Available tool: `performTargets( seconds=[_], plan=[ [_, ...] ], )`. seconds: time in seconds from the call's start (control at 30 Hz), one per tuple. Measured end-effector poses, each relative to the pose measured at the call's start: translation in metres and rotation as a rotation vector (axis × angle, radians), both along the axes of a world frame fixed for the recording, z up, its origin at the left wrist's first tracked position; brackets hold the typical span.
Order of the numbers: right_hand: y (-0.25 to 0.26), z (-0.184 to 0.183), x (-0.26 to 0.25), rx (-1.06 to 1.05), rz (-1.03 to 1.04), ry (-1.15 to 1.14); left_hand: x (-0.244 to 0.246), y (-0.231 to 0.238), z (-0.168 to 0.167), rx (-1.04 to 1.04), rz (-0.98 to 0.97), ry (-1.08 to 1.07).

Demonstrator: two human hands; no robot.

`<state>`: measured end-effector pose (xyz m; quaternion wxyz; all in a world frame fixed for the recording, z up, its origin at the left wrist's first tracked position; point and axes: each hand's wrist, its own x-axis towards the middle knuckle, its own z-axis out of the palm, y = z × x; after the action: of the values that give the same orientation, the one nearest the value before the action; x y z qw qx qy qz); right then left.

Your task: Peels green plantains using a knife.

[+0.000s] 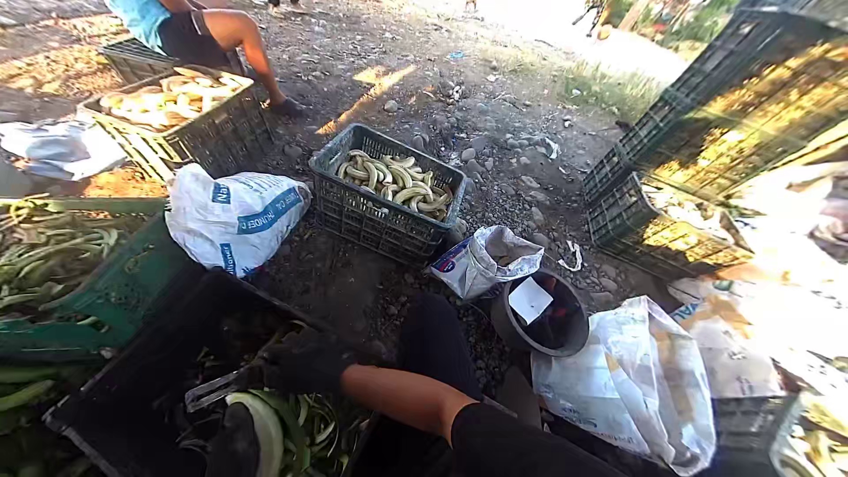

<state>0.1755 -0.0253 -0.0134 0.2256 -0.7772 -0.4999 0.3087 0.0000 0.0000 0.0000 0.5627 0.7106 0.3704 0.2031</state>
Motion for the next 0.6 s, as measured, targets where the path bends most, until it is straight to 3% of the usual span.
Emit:
performTargets(
  seconds=[0.07, 0.13, 0.23, 0.33, 0.4, 0.47, 0.53, 0.6],
  plan=[
    [-0.003, -0.002, -0.004, 0.029, -0.028, 0.037, -0.006, 0.021, -0.031, 0.007, 0.195, 0.01],
    [-0.01, -0.01, -0.016, 0.039, -0.056, 0.029, -0.009, 0.037, -0.045, -0.131, 0.434, -0.273],
    [-0.036, -0.025, -0.038, 0.142, -0.022, -0.019, -0.02, 0.044, -0.054, -0.193, 0.494, -0.517],
    [-0.056, -0.044, -0.054, 0.347, 0.01, -0.126, -0.03, 0.045, -0.063, -0.557, 0.527, -0.702],
    [-0.057, -0.06, -0.056, 0.473, -0.01, -0.223, -0.031, 0.043, -0.066, -0.658, 0.578, -0.701],
    [-0.054, -0.06, -0.056, 0.451, -0.018, -0.216, -0.028, 0.044, -0.066, -0.657, 0.683, -0.618],
    [-0.046, -0.046, -0.057, 0.298, -0.016, -0.169, -0.027, 0.048, -0.068, -0.64, 0.719, -0.596],
    [-0.032, -0.031, -0.056, 0.084, -0.032, -0.08, -0.024, 0.04, -0.057, -0.448, 0.648, -0.462]
  ],
)
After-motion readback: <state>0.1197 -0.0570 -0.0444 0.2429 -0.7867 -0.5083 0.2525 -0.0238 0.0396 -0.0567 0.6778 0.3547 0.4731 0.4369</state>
